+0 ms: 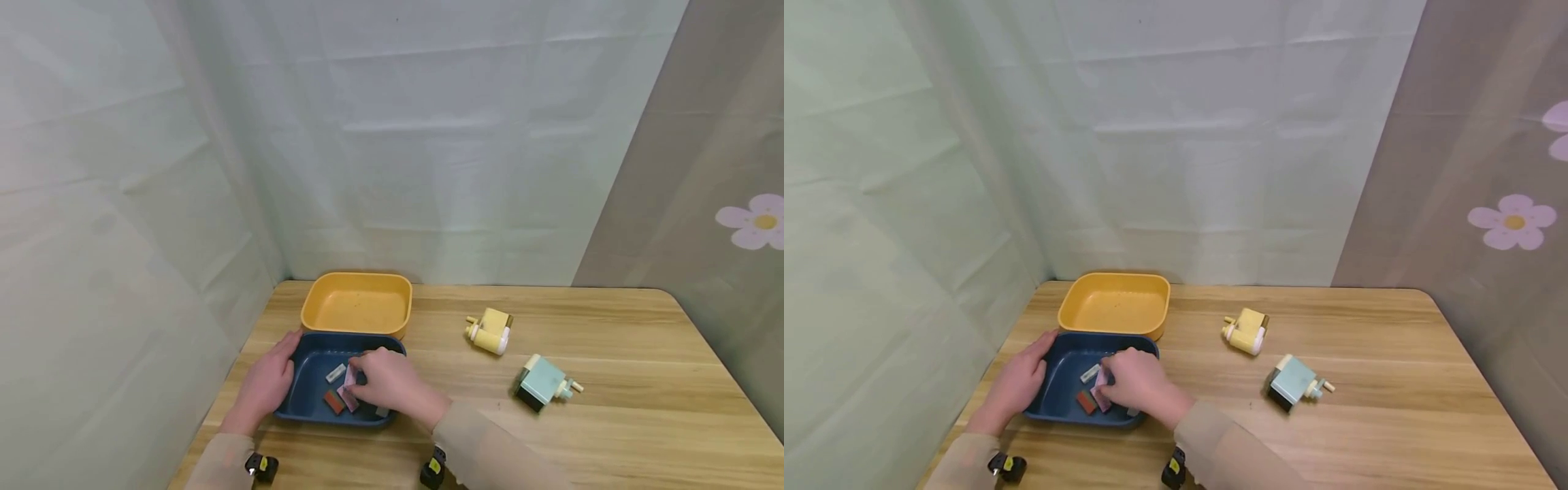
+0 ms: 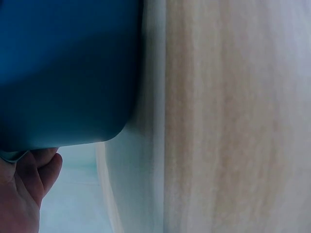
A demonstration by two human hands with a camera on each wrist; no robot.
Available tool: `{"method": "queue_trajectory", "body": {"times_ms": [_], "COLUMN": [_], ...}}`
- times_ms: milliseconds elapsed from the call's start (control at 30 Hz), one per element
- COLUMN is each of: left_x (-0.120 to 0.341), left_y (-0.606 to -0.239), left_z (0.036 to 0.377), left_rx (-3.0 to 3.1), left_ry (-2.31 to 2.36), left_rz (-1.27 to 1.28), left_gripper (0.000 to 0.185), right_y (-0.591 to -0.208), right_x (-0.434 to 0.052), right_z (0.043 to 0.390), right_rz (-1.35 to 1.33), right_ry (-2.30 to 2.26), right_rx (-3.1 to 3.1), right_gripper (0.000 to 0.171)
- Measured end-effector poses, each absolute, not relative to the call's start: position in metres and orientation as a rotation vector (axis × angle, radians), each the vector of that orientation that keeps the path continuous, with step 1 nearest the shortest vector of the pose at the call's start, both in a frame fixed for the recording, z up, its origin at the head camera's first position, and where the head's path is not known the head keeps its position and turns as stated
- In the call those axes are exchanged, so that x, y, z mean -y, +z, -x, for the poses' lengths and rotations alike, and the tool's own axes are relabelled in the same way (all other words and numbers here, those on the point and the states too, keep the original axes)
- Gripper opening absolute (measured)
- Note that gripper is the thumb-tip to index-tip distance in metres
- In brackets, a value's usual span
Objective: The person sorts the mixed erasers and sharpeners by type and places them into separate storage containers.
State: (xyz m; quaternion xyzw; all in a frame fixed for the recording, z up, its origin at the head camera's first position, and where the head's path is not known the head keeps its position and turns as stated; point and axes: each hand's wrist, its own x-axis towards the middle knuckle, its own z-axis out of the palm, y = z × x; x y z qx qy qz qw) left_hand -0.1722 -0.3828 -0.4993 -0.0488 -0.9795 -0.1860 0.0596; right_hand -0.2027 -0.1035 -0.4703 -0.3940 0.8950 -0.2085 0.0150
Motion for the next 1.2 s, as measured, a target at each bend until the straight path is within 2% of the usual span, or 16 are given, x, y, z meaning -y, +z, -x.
{"method": "queue_trajectory", "body": {"times_ms": [267,633,833,967,1200], "left_x": [0.382,0.385,0.383,0.382,0.383], "left_y": [-0.499,-0.504,-0.503,-0.500,-0.497], "left_z": [0.173,0.171,0.173,0.173,0.171], "left_rx": [2.966,2.958,2.946,2.948,2.958], "left_ry": [-0.560,-0.568,-0.554,-0.566,-0.567], "left_rz": [0.157,0.169,0.190,0.189,0.164], "left_gripper": [0.056,0.057,0.056,0.056,0.056], "right_y": [-0.471,-0.476,-0.476,-0.478,-0.472], "right_x": [0.138,0.178,0.180,0.176,0.165], "right_z": [0.213,0.215,0.218,0.218,0.215], "right_rz": [1.142,0.990,0.963,0.970,1.001], "right_ry": [-0.645,-0.579,-0.567,-0.557,-0.677], "right_rx": [-2.699,-2.769,-2.789,-2.796,-2.751], "right_gripper": [0.031,0.021,0.032,0.028,0.034]}}
